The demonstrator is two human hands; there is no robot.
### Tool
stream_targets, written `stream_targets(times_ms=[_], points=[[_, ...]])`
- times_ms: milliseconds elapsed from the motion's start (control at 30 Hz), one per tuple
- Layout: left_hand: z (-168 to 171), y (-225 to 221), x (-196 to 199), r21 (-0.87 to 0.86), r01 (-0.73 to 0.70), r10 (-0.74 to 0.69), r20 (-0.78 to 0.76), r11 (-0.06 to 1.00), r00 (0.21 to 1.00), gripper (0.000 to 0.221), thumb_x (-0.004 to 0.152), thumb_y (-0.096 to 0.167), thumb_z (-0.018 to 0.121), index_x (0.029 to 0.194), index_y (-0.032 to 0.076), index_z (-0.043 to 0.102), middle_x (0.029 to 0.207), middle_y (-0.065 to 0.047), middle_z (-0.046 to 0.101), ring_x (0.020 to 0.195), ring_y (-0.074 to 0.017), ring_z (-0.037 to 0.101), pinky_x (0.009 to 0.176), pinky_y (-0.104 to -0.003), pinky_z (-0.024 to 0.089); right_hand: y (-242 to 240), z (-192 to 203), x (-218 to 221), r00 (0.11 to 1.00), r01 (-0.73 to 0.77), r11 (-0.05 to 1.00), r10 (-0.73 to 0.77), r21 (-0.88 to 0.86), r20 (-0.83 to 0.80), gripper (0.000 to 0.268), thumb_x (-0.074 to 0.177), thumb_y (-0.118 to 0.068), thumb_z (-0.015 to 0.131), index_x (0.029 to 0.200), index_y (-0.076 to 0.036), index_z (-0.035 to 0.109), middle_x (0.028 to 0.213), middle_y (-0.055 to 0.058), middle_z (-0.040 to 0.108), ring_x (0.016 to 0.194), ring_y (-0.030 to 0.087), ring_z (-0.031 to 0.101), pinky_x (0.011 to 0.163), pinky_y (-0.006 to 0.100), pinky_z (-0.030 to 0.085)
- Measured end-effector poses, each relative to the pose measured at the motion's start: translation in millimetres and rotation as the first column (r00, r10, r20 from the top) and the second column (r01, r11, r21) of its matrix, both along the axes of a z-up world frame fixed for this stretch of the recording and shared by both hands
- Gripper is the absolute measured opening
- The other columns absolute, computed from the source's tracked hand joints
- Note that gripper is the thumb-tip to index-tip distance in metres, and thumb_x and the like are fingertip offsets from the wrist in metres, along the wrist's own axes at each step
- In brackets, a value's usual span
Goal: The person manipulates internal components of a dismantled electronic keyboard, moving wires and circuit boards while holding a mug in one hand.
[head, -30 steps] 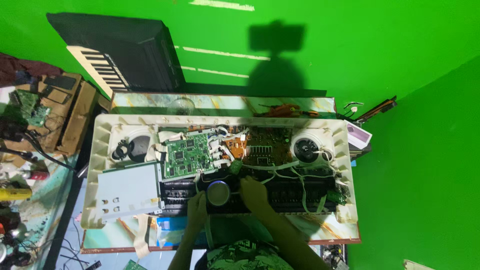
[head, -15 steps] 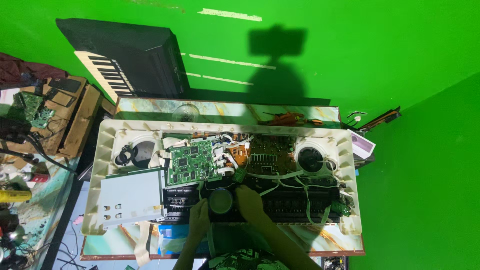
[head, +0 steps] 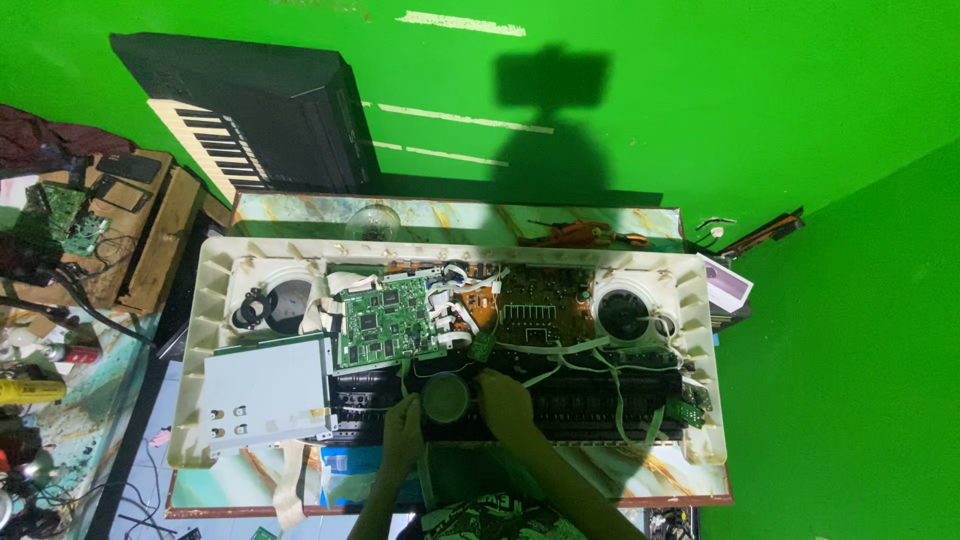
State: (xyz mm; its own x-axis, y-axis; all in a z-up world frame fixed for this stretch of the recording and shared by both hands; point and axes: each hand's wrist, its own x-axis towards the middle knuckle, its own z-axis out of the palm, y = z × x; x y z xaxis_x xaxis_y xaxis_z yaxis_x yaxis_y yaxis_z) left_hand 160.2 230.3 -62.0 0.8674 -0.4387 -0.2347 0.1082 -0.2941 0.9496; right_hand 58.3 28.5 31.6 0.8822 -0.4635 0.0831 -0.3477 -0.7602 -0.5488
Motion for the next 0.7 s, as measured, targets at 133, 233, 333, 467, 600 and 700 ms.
stream_targets(times_ms=[133, 233, 333, 467, 600, 700], points=[[0.6, -0.2, 4.2, -0.012, 0.006, -0.006, 0.015, 1.0, 1.0, 0.034, 0.099, 0.018, 0.057, 0.113, -0.009, 0.071, 0.072, -0.007, 0.066, 0.065, -0.0119, 0.056, 0.059, -0.03, 0.046, 5.2, 1.4, 9.7, 0.992, 0.084, 0.995, -0.078, 0.06, -0.095, 0.015, 0.088, -0.018, 0.063, 0.096, -0.011, 0.073, 0.1, 0.013, 0.073, 0.091, 0.039, 0.068, 0.077, 0.052, 0.053], [0.4, -1.1, -0.5, -0.141, -0.009, 0.034, 0.182, 0.99, 0.983, 0.033, 0.1, 0.017, 0.057, 0.113, -0.012, 0.068, 0.084, -0.002, 0.072, 0.076, -0.0078, 0.063, 0.066, -0.027, 0.05, 0.9, 12.8, 9.8, 0.993, 0.107, 0.976, -0.097, 0.19, -0.061, 0.018, 0.085, -0.018, 0.068, 0.098, -0.008, 0.076, 0.097, 0.015, 0.074, 0.092, 0.038, 0.07, 0.079, 0.049, 0.054], [4.9, -0.4, -1.2, -0.07, -0.032, 0.035, 0.042, 0.997, 0.998, 0.034, 0.099, 0.018, 0.058, 0.113, -0.01, 0.069, 0.074, -0.002, 0.066, 0.066, -0.0077, 0.054, 0.058, -0.028, 0.045, -3.0, 25.3, 11.3, 0.987, 0.147, 0.905, -0.109, 0.4, -0.115, 0.021, 0.083, -0.017, 0.071, 0.1, -0.007, 0.076, 0.098, 0.015, 0.076, 0.091, 0.035, 0.073, 0.08, 0.045, 0.057], [12.1, 2.2, -0.7, -0.035, 0.008, -0.006, 0.065, 0.999, 0.998, 0.029, 0.1, 0.018, 0.058, 0.102, -0.009, 0.069, 0.067, -0.002, 0.055, 0.062, -0.0088, 0.048, 0.055, -0.03, 0.039, -12.3, 30.0, 6.0, 0.995, 0.102, 0.814, -0.07, 0.572, -0.077, 0.021, 0.084, -0.018, 0.072, 0.102, -0.007, 0.076, 0.096, 0.012, 0.078, 0.089, 0.03, 0.077, 0.08, 0.042, 0.059], [19.4, 4.5, 0.6, -0.039, 0.028, -0.025, 0.081, 0.999, 0.996, 0.029, 0.102, 0.019, 0.057, 0.093, -0.007, 0.068, 0.062, -0.001, 0.051, 0.059, -0.0088, 0.045, 0.052, -0.031, 0.036, -23.8, 14.3, -11.1, 0.968, 0.02, 0.999, -0.026, -0.027, -0.248, 0.03, 0.08, -0.017, 0.068, 0.109, -0.012, 0.073, 0.092, 0.014, 0.07, 0.085, 0.037, 0.068, 0.068, 0.05, 0.054], [21.9, -0.1, 1.1, -0.1, -0.034, 0.032, -0.027, 0.994, 0.999, 0.026, 0.099, 0.018, 0.058, 0.096, -0.005, 0.071, 0.063, 0.0, 0.053, 0.058, -0.008, 0.044, 0.05, -0.031, 0.035, -21.4, -8.7, -8.7, 0.955, 0.013, 0.992, -0.049, -0.124, -0.292, 0.018, 0.087, -0.018, 0.062, 0.103, -0.015, 0.07, 0.094, 0.01, 0.067, 0.085, 0.034, 0.068, 0.072, 0.048, 0.055]])
